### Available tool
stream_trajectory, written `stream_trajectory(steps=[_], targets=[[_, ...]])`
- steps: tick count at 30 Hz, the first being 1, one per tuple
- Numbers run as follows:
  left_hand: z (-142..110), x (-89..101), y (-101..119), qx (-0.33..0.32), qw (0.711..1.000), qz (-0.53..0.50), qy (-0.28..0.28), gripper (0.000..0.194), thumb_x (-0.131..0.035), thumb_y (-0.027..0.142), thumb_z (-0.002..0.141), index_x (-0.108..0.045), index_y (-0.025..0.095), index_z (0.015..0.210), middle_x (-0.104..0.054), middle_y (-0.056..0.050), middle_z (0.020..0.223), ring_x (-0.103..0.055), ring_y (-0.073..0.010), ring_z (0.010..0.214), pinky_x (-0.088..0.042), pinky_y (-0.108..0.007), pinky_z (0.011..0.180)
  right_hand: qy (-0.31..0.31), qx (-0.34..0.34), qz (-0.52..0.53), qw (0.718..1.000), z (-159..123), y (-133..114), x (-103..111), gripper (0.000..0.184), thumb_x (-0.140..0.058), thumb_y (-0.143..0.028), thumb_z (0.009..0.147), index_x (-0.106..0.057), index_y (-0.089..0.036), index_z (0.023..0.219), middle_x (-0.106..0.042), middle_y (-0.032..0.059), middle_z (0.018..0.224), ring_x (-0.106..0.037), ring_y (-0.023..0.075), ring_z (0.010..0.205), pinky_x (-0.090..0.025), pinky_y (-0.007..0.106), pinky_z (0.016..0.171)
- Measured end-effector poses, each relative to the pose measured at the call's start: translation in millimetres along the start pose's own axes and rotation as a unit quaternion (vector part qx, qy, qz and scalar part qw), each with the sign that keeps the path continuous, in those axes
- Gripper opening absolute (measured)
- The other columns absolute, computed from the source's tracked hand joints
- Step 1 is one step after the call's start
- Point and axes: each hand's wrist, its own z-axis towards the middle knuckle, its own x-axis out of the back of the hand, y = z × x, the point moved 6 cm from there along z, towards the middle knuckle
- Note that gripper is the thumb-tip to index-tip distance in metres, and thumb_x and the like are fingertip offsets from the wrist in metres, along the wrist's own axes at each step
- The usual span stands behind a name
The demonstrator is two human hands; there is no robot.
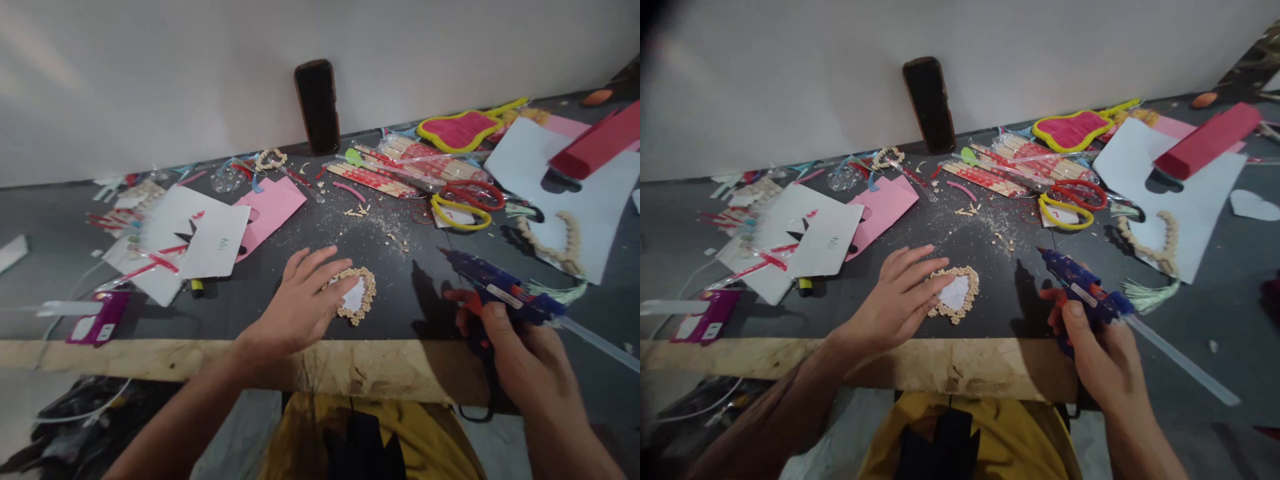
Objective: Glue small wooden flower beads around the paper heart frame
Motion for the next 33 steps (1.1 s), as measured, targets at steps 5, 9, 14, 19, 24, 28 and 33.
stream_trajectory(steps=[5, 9, 14, 19, 24, 28, 33], targets=[[13.7, -15.7, -12.6, -0.148, 0.984, 0.011, -0.094, 0.049, -0.057, 0.017, 0.086, -0.055, 0.034, 0.131, -0.043, -0.006, 0.151, -0.025, -0.0287, 0.145, -0.01, -0.055, 0.117, 0.007, -0.025, 0.026, 0.999, -25.5, -0.1, -0.9, 0.05, -0.045, -0.062, 0.089, -0.072, -0.02, 0.086, -0.064, 0.0037, 0.061, -0.056, 0.0155, 0.049, -0.043, 0.025, 0.04], [21.5, -26.9, -14.9, -0.182, 0.978, -0.006, -0.101, 0.048, -0.062, 0.018, 0.085, -0.056, 0.037, 0.129, -0.039, -0.006, 0.153, -0.02, -0.0285, 0.148, -0.011, -0.057, 0.116, -0.025, -0.018, 0.01, 0.999, -49.0, 0.9, -13.1, 0.047, -0.043, -0.057, 0.091, -0.073, -0.021, 0.094, -0.066, 0.0042, 0.063, -0.059, 0.017, 0.051, -0.047, 0.026, 0.041], [23.6, -33.5, -14.2, -0.205, 0.976, -0.016, -0.075, 0.045, -0.062, 0.014, 0.085, -0.059, 0.036, 0.125, -0.04, -0.006, 0.152, -0.02, -0.0299, 0.148, -0.007, -0.061, 0.116, -0.04, 0.003, 0.058, 0.997, -67.9, 1.6, -22.9, 0.047, -0.047, -0.048, 0.093, -0.057, -0.022, 0.131, -0.072, 0.0061, 0.083, -0.063, 0.018, 0.058, -0.054, 0.028, 0.051], [22.8, -35.8, -15.7, -0.2, 0.978, -0.016, -0.052, 0.043, -0.062, 0.012, 0.085, -0.061, 0.035, 0.122, -0.041, -0.006, 0.152, -0.023, -0.031, 0.147, -0.006, -0.063, 0.115, -0.115, 0.018, 0.066, 0.991, -79.2, 11.2, -31.8, 0.054, -0.047, -0.041, 0.095, -0.037, -0.027, 0.146, -0.07, 0.0066, 0.094, -0.064, 0.017, 0.065, -0.055, 0.028, 0.056], [22.9, -35.8, -17.0, -0.201, 0.978, -0.015, -0.047, 0.037, -0.06, 0.015, 0.089, -0.062, 0.037, 0.119, -0.041, -0.004, 0.152, -0.022, -0.0298, 0.147, -0.008, -0.063, 0.115, -0.167, 0.06, 0.002, 0.984, -77.8, 7.3, -35.9, 0.059, -0.05, -0.035, 0.094, -0.03, -0.029, 0.15, -0.069, 0.0056, 0.095, -0.067, 0.0182, 0.077, -0.057, 0.027, 0.066], [22.9, -36.2, -18.4, -0.203, 0.978, -0.015, -0.046, 0.035, -0.056, 0.018, 0.092, -0.061, 0.038, 0.12, -0.041, -0.003, 0.152, -0.022, -0.0289, 0.147, -0.01, -0.062, 0.115, -0.181, 0.078, -0.018, 0.98, -72.0, -1.6, -39.0, 0.061, -0.051, -0.034, 0.093, -0.031, -0.028, 0.15, -0.071, 0.0061, 0.096, -0.069, 0.0204, 0.082, -0.059, 0.029, 0.07], [24.4, -37.5, -20.5, -0.2, 0.978, -0.042, -0.043, 0.036, -0.06, 0.016, 0.091, -0.062, 0.039, 0.119, -0.043, -0.003, 0.151, -0.023, -0.0275, 0.147, -0.011, -0.059, 0.117, -0.165, 0.092, -0.035, 0.981, -66.2, -7.7, -41.7, 0.059, -0.052, -0.034, 0.092, -0.034, -0.028, 0.148, -0.07, 0.0025, 0.086, -0.068, 0.0177, 0.071, -0.058, 0.027, 0.064]])
